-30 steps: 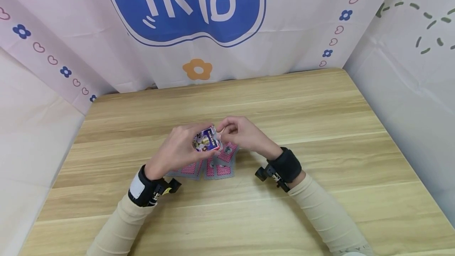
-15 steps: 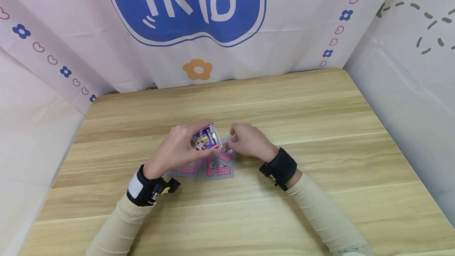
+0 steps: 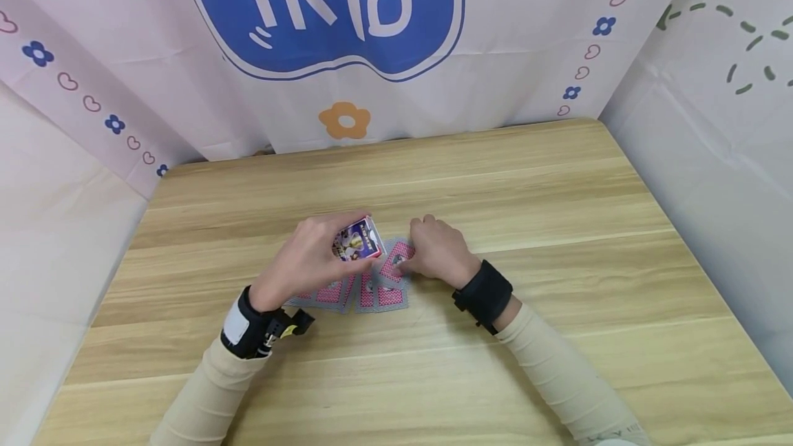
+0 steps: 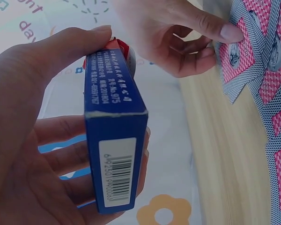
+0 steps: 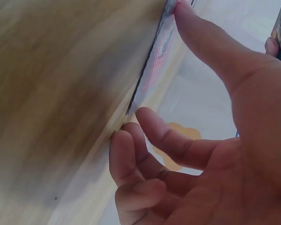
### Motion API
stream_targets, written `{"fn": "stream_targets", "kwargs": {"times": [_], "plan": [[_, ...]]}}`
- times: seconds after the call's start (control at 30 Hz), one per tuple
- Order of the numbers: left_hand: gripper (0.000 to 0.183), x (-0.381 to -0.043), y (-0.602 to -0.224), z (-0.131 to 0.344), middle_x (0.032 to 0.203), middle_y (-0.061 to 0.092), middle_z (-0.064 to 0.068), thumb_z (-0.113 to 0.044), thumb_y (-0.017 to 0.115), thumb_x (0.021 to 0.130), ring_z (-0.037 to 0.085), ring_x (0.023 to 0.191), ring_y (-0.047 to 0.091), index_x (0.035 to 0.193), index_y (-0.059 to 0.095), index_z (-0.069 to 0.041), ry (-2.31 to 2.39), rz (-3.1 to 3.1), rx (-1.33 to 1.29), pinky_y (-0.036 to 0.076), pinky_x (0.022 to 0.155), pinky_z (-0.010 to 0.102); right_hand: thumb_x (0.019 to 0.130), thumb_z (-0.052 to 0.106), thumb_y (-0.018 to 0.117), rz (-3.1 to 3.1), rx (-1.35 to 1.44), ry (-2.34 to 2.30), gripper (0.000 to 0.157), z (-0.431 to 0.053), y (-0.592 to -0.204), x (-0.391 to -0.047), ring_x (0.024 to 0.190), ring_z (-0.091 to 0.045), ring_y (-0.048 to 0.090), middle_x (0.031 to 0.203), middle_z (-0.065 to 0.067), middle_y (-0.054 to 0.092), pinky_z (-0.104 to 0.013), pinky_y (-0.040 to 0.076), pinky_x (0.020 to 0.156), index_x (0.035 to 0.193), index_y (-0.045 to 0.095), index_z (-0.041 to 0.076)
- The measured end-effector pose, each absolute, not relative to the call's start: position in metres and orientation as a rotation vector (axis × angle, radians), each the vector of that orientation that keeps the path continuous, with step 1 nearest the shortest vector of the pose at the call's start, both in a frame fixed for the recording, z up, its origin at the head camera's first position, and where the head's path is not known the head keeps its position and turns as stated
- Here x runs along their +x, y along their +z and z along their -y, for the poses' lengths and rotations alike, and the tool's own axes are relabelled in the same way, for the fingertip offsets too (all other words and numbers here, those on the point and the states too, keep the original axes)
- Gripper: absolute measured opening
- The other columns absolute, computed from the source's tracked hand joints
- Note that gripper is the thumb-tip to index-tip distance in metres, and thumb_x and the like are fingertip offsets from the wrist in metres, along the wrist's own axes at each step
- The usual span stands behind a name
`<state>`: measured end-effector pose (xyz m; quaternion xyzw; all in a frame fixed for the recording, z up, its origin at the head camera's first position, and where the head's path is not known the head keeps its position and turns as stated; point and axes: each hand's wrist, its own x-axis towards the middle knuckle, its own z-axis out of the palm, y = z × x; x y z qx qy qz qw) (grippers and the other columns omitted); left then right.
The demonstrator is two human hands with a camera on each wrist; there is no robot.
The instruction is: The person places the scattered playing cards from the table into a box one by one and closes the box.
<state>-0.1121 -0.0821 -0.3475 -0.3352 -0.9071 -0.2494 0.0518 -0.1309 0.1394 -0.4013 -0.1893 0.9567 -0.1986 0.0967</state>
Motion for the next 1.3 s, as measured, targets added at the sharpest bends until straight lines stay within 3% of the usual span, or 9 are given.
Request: {"fn": "stream_targets", "kwargs": {"times": [0.2,0.43,0.67,0.87,1.03,1.13,1.2,1.27,1.3], "plan": [[0.066,-0.113,-0.347,0.082,0.091,0.067,0.002,-0.044,0.076,0.074,0.004,0.066,0.055,0.125,0.057,-0.007,-0.761,2.760,-1.019,0.050,0.052,0.023,0.068,0.040,0.082,-2.740,-0.526,-0.666,0.045,-0.141,-0.401,-0.134,0.054,-0.016,0.043,0.065,-0.003,0.046,-0.028,0.032,0.043,0.075,0.053,0.007],[0.067,-0.113,-0.348,0.083,0.092,0.067,0.002,-0.048,0.074,0.075,0.003,0.066,0.055,0.125,0.057,-0.007,-0.757,2.761,-1.029,0.050,0.051,0.022,0.083,0.015,0.072,-2.353,-0.605,-0.998,0.012,-0.150,-0.388,-0.139,0.051,-0.012,0.044,0.062,0.000,0.053,-0.028,0.036,0.048,0.082,0.062,0.008],[0.070,-0.113,-0.349,0.083,0.090,0.066,0.001,-0.051,0.075,0.073,0.004,0.064,0.054,0.124,0.057,-0.006,-0.757,2.755,-1.021,0.050,0.050,0.022,0.090,0.014,0.062,-2.207,-0.616,-1.213,0.006,-0.163,-0.374,-0.143,0.057,-0.016,0.049,0.068,-0.003,0.057,-0.030,0.040,0.054,0.092,0.063,0.009],[0.072,-0.113,-0.349,0.082,0.085,0.064,-0.002,-0.054,0.073,0.073,0.005,0.061,0.052,0.123,0.057,-0.006,-0.754,2.747,-1.021,0.047,0.048,0.022,0.090,0.012,0.059,-2.205,-0.541,-1.307,0.006,-0.171,-0.366,-0.144,0.066,-0.032,0.050,0.069,-0.005,0.053,-0.031,0.036,0.056,0.093,0.062,0.007],[0.071,-0.112,-0.349,0.081,0.085,0.064,-0.001,-0.050,0.076,0.071,0.006,0.061,0.053,0.124,0.057,-0.005,-0.761,2.758,-1.016,0.047,0.047,0.023,0.088,0.008,0.060,-2.212,-0.593,-1.233,0.007,-0.170,-0.371,-0.145,0.056,-0.021,0.046,0.066,-0.002,0.052,-0.028,0.036,0.052,0.094,0.062,0.006],[0.069,-0.112,-0.350,0.081,0.088,0.065,0.000,-0.051,0.075,0.073,0.005,0.062,0.053,0.123,0.058,-0.006,-0.756,2.759,-1.021,0.048,0.048,0.023,0.086,0.008,0.061,-2.280,-0.622,-1.090,0.015,-0.168,-0.375,-0.145,0.060,-0.018,0.048,0.072,-0.006,0.054,-0.032,0.040,0.054,0.101,0.060,0.004],[0.068,-0.113,-0.350,0.081,0.088,0.065,-0.001,-0.051,0.073,0.074,0.004,0.062,0.053,0.122,0.058,-0.007,-0.748,2.756,-1.026,0.048,0.048,0.022,0.086,0.010,0.063,-2.339,-0.632,-0.980,0.031,-0.168,-0.376,-0.144,0.073,-0.020,0.053,0.087,-0.010,0.059,-0.037,0.047,0.065,0.114,0.057,0.001],[0.066,-0.113,-0.350,0.081,0.087,0.065,-0.002,-0.052,0.072,0.075,0.004,0.062,0.053,0.122,0.058,-0.007,-0.747,2.754,-1.027,0.048,0.048,0.022,0.085,0.013,0.064,-2.379,-0.625,-0.906,0.046,-0.169,-0.375,-0.144,0.089,-0.023,0.052,0.105,-0.014,0.059,-0.043,0.046,0.080,0.126,0.049,-0.002],[0.066,-0.113,-0.350,0.081,0.087,0.065,-0.002,-0.052,0.072,0.075,0.004,0.062,0.053,0.122,0.058,-0.007,-0.749,2.754,-1.028,0.047,0.048,0.022,0.085,0.011,0.064,-2.369,-0.620,-0.910,0.049,-0.170,-0.374,-0.144,0.089,-0.025,0.052,0.107,-0.016,0.058,-0.045,0.046,0.081,0.128,0.047,-0.003]]}}
